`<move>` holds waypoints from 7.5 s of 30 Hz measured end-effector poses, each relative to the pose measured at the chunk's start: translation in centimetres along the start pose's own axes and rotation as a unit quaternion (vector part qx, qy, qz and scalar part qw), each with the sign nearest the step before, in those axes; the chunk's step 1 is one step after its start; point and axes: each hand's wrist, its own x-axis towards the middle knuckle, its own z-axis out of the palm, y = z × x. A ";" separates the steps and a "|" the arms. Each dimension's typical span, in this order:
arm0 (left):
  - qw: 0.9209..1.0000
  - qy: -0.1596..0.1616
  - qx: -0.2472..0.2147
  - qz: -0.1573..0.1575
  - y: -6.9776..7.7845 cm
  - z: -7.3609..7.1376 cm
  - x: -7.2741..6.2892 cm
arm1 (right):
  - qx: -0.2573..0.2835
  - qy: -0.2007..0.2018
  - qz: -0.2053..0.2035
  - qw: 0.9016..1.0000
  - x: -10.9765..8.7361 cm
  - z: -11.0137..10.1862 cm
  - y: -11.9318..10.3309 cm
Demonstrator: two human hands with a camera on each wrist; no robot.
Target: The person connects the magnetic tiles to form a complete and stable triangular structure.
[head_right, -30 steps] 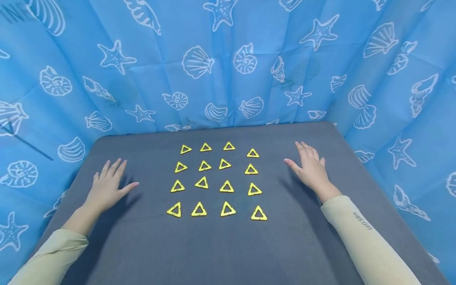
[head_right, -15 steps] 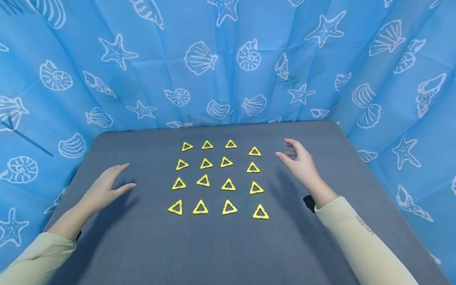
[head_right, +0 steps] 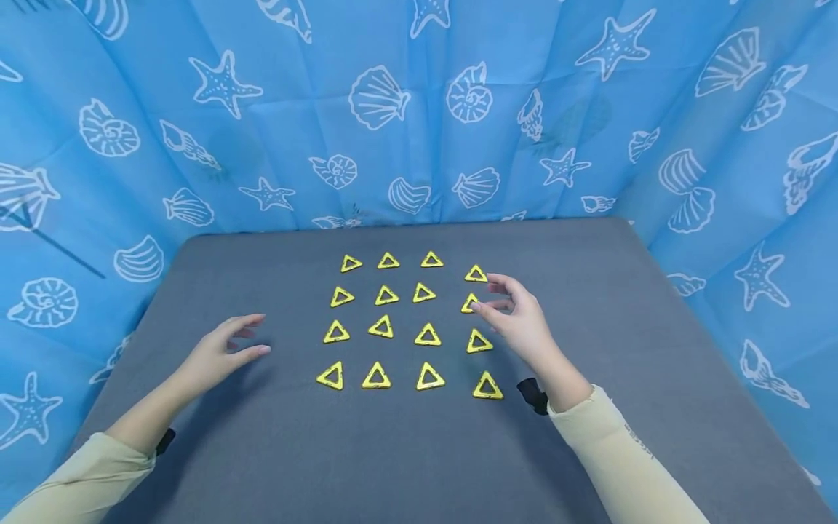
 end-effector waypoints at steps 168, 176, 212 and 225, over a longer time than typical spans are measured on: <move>0.987 -0.069 0.125 -0.077 5.3 10.3 3.2 | -0.095 -0.162 0.121 0.975 5.6 16.8 -0.8; 0.986 -0.067 0.134 -0.072 5.5 10.2 3.2 | -0.097 -0.165 0.116 0.975 5.7 16.8 -0.9; 0.983 -0.085 0.135 -0.094 5.5 10.6 3.5 | -0.119 -0.211 0.059 0.968 5.5 16.8 -0.6; 0.982 -0.080 0.142 -0.092 5.5 10.7 3.4 | -0.131 -0.204 0.054 0.969 5.3 17.3 -0.6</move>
